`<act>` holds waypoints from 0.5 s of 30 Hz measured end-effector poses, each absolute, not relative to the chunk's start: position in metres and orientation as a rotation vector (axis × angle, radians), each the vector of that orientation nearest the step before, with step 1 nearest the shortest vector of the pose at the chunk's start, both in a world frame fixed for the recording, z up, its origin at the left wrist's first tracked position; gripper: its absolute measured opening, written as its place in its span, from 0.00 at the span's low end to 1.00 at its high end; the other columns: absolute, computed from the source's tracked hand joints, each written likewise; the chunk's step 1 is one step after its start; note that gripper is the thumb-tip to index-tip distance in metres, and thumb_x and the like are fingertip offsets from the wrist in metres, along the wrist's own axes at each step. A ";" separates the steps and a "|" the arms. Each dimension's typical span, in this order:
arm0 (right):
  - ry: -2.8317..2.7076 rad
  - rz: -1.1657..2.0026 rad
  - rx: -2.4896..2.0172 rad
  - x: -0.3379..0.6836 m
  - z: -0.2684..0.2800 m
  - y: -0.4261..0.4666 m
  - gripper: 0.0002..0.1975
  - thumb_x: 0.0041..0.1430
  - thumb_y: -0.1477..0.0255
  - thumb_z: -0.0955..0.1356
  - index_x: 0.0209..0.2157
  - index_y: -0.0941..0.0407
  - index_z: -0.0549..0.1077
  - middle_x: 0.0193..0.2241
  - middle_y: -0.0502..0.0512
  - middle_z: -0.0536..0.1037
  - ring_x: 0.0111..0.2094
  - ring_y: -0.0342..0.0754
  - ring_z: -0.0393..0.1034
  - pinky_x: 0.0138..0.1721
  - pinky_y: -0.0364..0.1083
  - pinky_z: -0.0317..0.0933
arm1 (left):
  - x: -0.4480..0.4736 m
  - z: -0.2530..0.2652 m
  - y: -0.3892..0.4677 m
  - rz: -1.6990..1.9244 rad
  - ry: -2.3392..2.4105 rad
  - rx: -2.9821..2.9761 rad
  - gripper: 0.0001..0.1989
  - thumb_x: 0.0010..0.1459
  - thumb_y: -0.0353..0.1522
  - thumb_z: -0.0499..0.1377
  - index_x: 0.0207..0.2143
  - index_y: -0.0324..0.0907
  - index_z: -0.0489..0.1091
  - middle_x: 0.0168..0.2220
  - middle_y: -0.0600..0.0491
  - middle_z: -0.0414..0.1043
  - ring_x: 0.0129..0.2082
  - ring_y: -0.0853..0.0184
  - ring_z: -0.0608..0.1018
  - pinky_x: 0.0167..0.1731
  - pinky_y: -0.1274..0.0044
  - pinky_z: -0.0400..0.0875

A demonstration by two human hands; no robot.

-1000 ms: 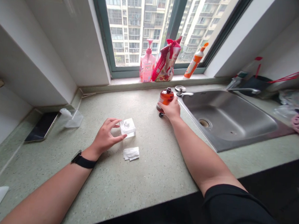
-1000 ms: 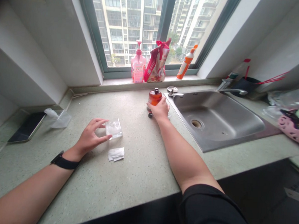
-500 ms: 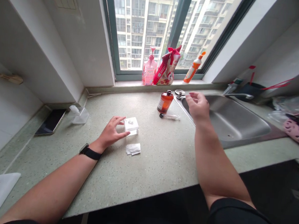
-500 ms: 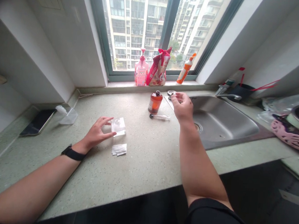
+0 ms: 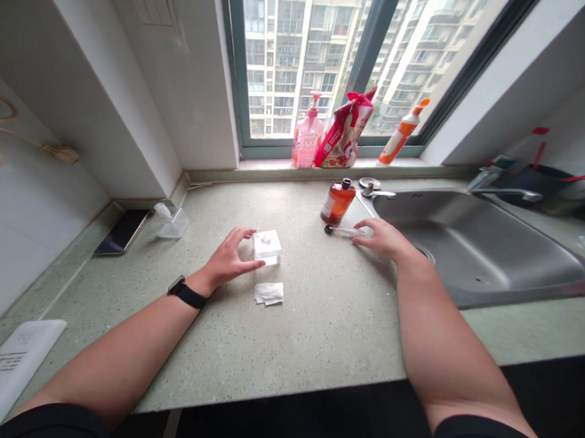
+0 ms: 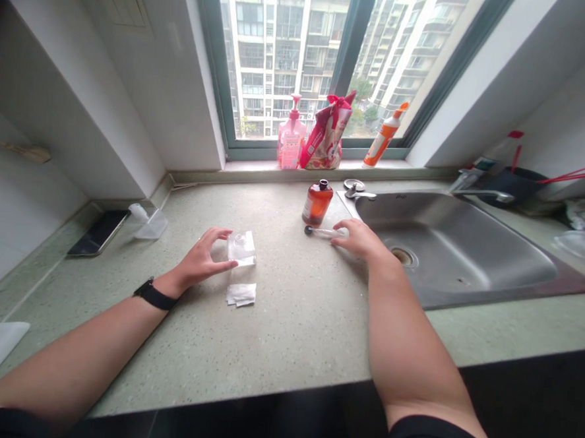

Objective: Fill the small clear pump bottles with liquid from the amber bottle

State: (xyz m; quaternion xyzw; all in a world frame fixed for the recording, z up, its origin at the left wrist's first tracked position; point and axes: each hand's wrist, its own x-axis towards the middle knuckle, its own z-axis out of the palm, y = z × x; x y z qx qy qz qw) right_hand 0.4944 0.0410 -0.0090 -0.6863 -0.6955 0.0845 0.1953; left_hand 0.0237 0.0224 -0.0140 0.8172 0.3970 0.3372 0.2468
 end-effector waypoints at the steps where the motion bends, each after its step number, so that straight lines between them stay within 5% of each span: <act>1: -1.957 0.240 -1.921 0.494 -0.010 0.041 0.18 0.47 0.61 0.78 0.41 0.49 0.83 0.43 0.58 0.82 0.49 0.62 0.78 0.53 0.60 0.71 | 0.024 -0.014 0.022 0.920 1.083 2.230 0.34 0.57 0.45 0.73 0.62 0.46 0.68 0.58 0.45 0.73 0.57 0.52 0.79 0.60 0.57 0.76; 11: -1.863 0.039 -1.625 0.441 0.021 0.024 0.15 0.62 0.54 0.72 0.33 0.50 0.80 0.36 0.58 0.82 0.40 0.57 0.77 0.45 0.56 0.69 | 0.026 -0.013 0.023 0.920 1.109 2.241 0.28 0.60 0.45 0.71 0.58 0.46 0.71 0.54 0.46 0.76 0.55 0.53 0.80 0.58 0.59 0.76; 15: -2.258 0.286 -1.274 0.364 0.027 -0.003 0.17 0.70 0.56 0.68 0.30 0.50 0.79 0.31 0.53 0.81 0.33 0.51 0.75 0.38 0.51 0.67 | 0.027 -0.013 0.023 0.928 1.112 2.241 0.29 0.59 0.46 0.71 0.58 0.46 0.71 0.54 0.46 0.77 0.56 0.52 0.80 0.60 0.59 0.75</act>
